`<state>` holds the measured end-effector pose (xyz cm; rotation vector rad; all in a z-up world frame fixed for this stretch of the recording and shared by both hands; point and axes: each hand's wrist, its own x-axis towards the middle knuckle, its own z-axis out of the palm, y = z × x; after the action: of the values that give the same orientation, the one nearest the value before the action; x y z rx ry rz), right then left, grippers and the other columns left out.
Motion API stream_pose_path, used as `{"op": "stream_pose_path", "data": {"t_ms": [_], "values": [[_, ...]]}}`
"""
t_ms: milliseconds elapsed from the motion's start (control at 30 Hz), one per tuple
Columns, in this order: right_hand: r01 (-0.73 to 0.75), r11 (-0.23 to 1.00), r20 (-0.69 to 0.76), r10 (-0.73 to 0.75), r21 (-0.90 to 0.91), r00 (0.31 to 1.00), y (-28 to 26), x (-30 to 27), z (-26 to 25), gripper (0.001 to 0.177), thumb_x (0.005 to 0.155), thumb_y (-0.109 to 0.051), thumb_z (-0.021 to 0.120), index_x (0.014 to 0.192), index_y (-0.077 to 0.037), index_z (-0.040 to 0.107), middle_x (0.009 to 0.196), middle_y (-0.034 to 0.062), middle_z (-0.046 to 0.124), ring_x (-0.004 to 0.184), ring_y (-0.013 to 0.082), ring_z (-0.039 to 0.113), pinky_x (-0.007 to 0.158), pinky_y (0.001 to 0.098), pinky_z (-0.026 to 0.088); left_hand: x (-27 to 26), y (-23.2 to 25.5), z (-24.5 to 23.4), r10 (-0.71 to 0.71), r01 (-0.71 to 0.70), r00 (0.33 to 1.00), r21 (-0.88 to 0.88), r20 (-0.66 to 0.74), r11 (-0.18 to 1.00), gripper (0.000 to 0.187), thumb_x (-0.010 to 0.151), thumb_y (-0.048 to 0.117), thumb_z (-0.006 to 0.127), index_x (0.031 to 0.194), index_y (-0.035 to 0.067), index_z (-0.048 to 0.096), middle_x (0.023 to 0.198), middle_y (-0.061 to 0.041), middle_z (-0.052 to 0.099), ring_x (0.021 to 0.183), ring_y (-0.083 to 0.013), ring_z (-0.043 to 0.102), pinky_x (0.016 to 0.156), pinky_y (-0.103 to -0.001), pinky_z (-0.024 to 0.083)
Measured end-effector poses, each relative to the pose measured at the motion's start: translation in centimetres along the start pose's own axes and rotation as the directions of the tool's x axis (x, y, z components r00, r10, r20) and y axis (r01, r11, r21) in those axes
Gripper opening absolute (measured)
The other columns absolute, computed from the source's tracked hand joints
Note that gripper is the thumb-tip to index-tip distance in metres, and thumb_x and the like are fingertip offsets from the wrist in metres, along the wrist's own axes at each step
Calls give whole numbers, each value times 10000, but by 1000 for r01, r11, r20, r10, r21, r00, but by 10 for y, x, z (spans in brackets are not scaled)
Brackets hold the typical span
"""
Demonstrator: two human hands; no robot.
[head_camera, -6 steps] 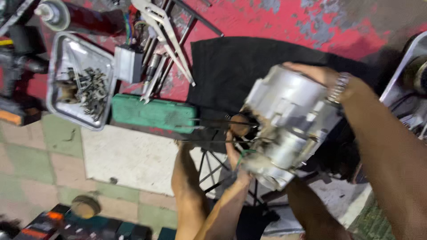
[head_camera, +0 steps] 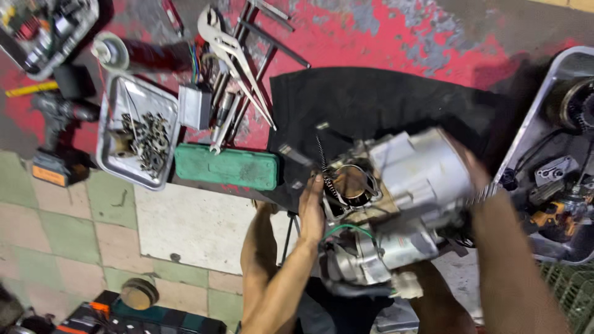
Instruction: The person works on a small engine block placed on a workbench, using a T-handle wrench, a rubber mallet, and a cordless impact driver to loosen and remove bolts. The person repeatedly taps the engine casing with the mallet and rotates the engine to access different sides while removing fasteners.
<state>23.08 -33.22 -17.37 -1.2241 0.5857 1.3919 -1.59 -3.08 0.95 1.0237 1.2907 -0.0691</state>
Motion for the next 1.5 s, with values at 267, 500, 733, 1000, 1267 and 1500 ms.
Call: {"op": "stream_pose_path", "data": {"t_ms": [267,500,733,1000,1267,1500], "values": [[80,903,-143,-21,421,989,145,-80,86,495,1080,-391,428,1459,-94,542,1395,57,621,1178,181,621,1004,373,507,40,132,83,-320,-143,912,930,256,338,821,880,735,406,1272,85,720,1320,-226,680,1290,-396,602,1081,-478,443],[235,746,-324,-27,623,946,201,-101,161,483,1060,-354,449,1444,-78,544,1382,74,623,1180,200,621,1010,383,512,102,86,192,-491,-461,787,885,373,-65,728,868,671,464,1318,149,700,1455,-136,594,1378,-342,534,1119,-466,428],[308,701,-377,-61,643,924,207,-75,184,473,1039,-318,471,1429,-62,546,1370,92,626,1182,220,621,1016,393,516,155,48,247,-594,-609,695,770,404,-189,687,917,625,433,1400,168,604,1501,-97,530,1403,-329,481,1124,-495,402],[343,739,-401,-108,579,910,193,-89,158,463,1015,-276,495,1412,-44,548,1355,112,629,1185,242,621,1024,405,522,131,94,265,-600,-616,678,773,424,-151,657,968,637,422,1351,160,662,1345,-163,662,1272,-362,605,1080,-485,460],[398,828,-372,-251,395,893,191,-110,123,456,991,-234,520,1395,-26,550,1341,132,632,1187,265,622,1031,417,527,51,34,45,454,-383,876,334,-163,861,309,1123,211,606,1232,-76,636,1101,-191,653,997,-199,569,921,-315,501],[522,627,-91,-685,-579,722,190,-74,83,417,982,-241,560,1334,-21,590,1306,152,654,1182,283,641,1038,424,553,10,-99,-32,-211,211,969,11,127,977,843,934,651,379,1575,106,321,1585,-66,427,1458,-251,390,1136,-420,322]]}}
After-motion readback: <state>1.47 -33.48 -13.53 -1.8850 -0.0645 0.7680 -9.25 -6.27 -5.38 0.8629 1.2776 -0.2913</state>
